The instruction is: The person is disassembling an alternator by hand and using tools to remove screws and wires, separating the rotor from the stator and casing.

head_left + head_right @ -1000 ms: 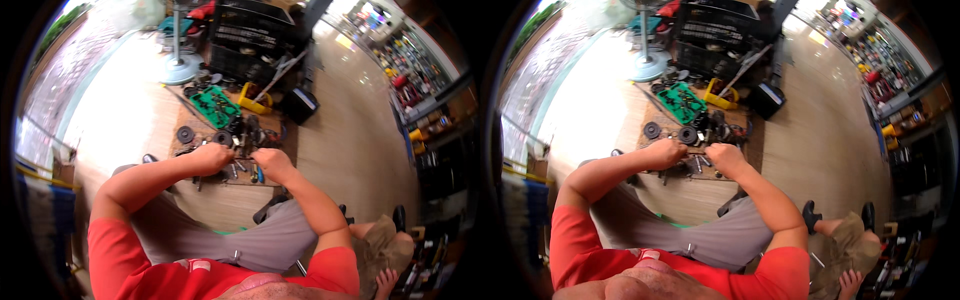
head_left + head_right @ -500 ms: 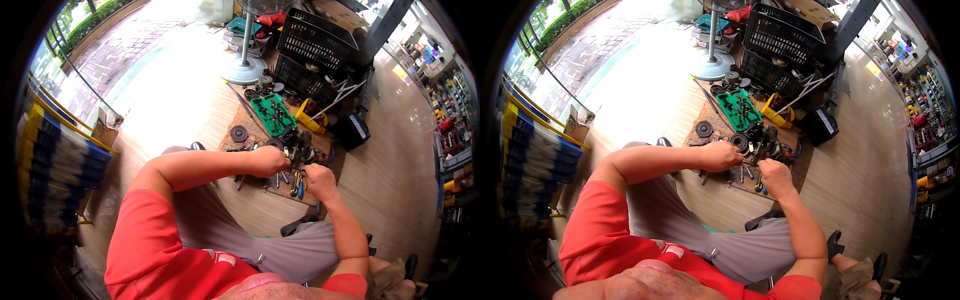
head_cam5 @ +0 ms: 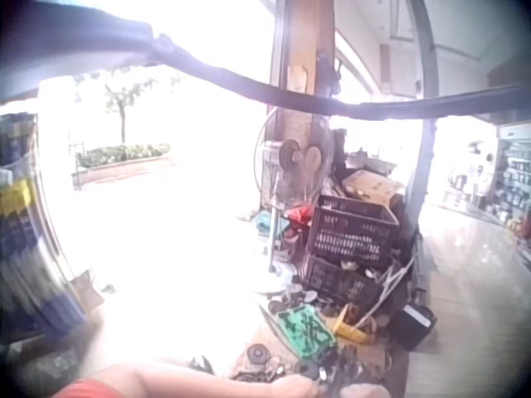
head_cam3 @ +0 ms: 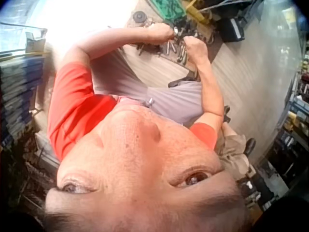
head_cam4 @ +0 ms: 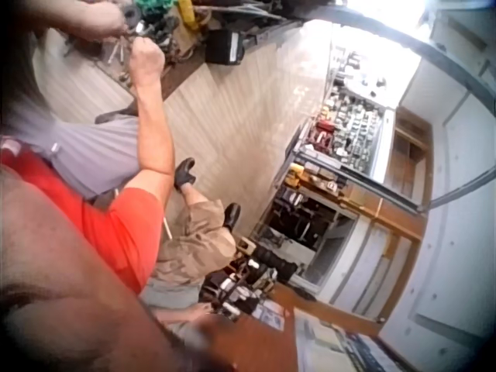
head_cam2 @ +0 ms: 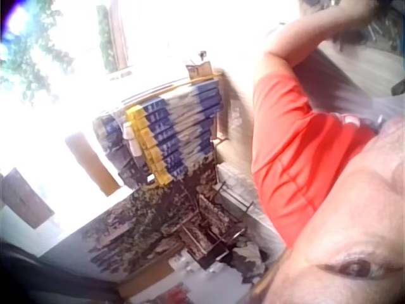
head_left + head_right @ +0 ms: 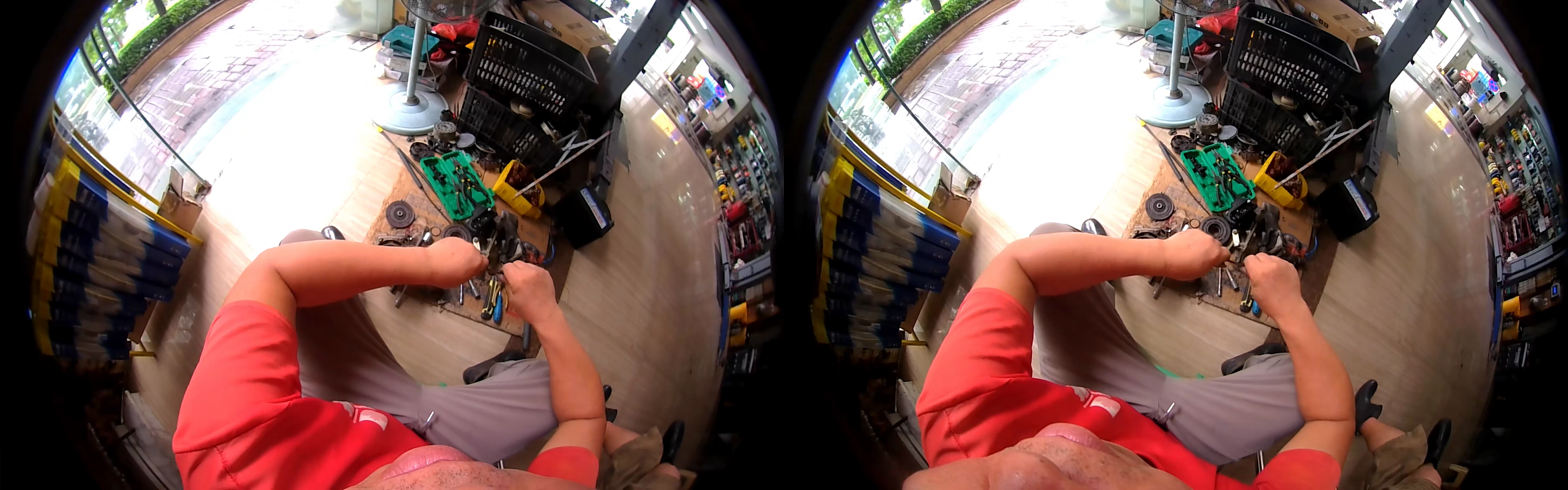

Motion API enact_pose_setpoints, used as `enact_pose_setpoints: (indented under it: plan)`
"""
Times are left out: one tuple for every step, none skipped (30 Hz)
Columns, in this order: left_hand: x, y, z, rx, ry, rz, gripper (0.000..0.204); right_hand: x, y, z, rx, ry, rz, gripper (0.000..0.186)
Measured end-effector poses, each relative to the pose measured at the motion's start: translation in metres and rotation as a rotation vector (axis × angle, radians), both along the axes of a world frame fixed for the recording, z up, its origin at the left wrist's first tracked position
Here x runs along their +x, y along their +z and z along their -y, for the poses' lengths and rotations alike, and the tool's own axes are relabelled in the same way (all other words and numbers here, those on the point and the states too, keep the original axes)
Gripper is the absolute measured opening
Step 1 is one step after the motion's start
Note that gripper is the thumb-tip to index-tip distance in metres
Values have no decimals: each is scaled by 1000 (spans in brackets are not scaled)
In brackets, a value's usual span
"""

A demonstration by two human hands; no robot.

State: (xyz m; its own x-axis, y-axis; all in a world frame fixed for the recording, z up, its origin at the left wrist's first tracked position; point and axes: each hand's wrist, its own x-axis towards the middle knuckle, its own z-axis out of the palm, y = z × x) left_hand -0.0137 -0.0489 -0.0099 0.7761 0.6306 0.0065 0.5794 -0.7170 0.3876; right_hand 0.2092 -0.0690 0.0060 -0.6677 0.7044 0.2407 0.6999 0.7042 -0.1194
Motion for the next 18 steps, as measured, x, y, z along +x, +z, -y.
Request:
enact_pose_setpoints:
  plan:
    - [2, 3, -3, -21, 16, 9, 10, 1, 0, 0, -3, -4, 1, 6]
    - [2, 6, -6, -42, 40, 16, 10, 0, 1, -2, -7, -16, -3, 6]
    - [2, 9, -9, -62, 64, 23, 11, -1, 3, -3, -11, -29, -6, 7]
    - [3, 12, -11, -85, 81, 54, 13, -2, 4, -4, -15, -42, -9, 7]
    - [3, 10, -13, -74, 86, 64, 14, -3, 4, -4, -12, -50, -15, 7]
    - [4, 6, -16, -64, 90, 74, 15, -3, 4, -5, -8, -59, -21, 7]
    - [4, 3, -19, -54, 94, 84, 16, -3, 4, -7, -4, -68, -27, 8]
    - [3, -2, -20, -46, 82, 70, 13, -4, 3, -8, -4, -57, -23, 8]
    - [3, -9, -21, -84, 75, 85, 14, -4, 3, -9, -3, -45, -19, 8]
    - [3, -16, -22, -123, 68, 99, 15, -4, 2, -10, -3, -32, -15, 8]
    - [3, -17, -22, -159, 58, 118, 17, -3, 0, -10, 9, -18, 2, 7]
    - [5, -19, -18, -192, 74, 148, 24, -3, -3, -10, 20, -2, 18, 7]
    - [7, -20, -16, -212, 71, 145, 24, -3, -4, -10, 32, 14, 35, 7]
    - [10, -15, -12, -237, 69, 139, 24, -5, -6, -9, 33, 29, 35, 6]
    - [12, -13, -9, -261, 67, 133, 23, -7, -6, -8, 35, 44, 36, 6]
    - [14, -14, -7, -240, 55, 169, 23, -9, -5, -7, 36, 60, 37, 6]
    - [14, -16, -8, -223, 49, 170, 23, -10, -4, -6, 41, 68, 34, 5]
    - [13, -18, -9, -207, 44, 172, 22, -11, -2, -6, 46, 77, 31, 5]
